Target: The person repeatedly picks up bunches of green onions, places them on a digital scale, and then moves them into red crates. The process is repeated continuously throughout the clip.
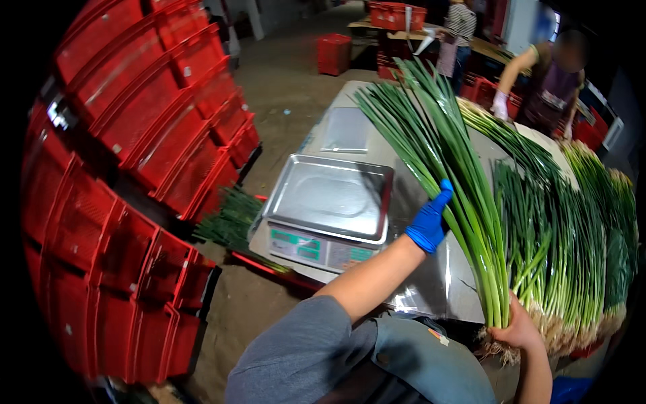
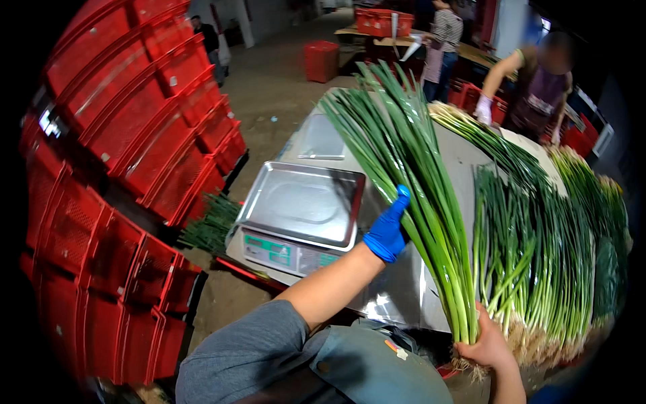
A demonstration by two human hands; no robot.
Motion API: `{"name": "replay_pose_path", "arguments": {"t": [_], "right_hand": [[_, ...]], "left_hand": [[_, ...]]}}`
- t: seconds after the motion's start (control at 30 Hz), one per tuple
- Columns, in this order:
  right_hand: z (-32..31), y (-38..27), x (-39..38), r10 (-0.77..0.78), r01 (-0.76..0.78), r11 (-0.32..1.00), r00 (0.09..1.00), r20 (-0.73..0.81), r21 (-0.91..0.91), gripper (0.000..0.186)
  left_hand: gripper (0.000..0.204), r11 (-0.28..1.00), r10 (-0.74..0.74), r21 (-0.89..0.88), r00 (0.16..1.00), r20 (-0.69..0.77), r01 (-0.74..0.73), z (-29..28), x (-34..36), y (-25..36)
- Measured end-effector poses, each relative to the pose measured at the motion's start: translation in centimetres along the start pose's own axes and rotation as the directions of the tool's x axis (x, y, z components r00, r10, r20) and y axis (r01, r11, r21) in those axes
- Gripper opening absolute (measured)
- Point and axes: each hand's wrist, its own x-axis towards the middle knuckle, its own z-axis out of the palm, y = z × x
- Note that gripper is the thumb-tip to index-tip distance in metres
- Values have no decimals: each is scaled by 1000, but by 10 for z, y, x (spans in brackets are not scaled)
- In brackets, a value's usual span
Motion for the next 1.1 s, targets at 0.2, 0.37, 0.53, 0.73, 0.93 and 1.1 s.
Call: {"name": "replay_pose_path", "arguments": {"t": [0.2,0.37,0.53,0.73,0.93,1.1], "right_hand": [[19,-79,105,-158,246,902,953,259,-354,84],[79,-118,220,-333,510,767,835,438,-389,80],[127,-116,290,-126,441,741,832,540,-506,85],[131,-104,331,-159,500,734,784,600,-459,86],[137,-126,328,-98,445,484,883,459,-754,89],[139,-123,312,-189,388,442,922,339,-809,94]], "left_hand": [[70,825,519,241,854,34,-511,-44,-60,186],[76,728,685,335,653,-323,-598,-124,-124,308],[81,774,627,500,578,-522,-388,-205,-178,353],[71,738,628,639,568,-531,-218,-261,-228,354],[31,681,650,718,567,-506,-140,-299,-204,368],[41,519,721,844,461,-517,135,-333,-180,379]]}}
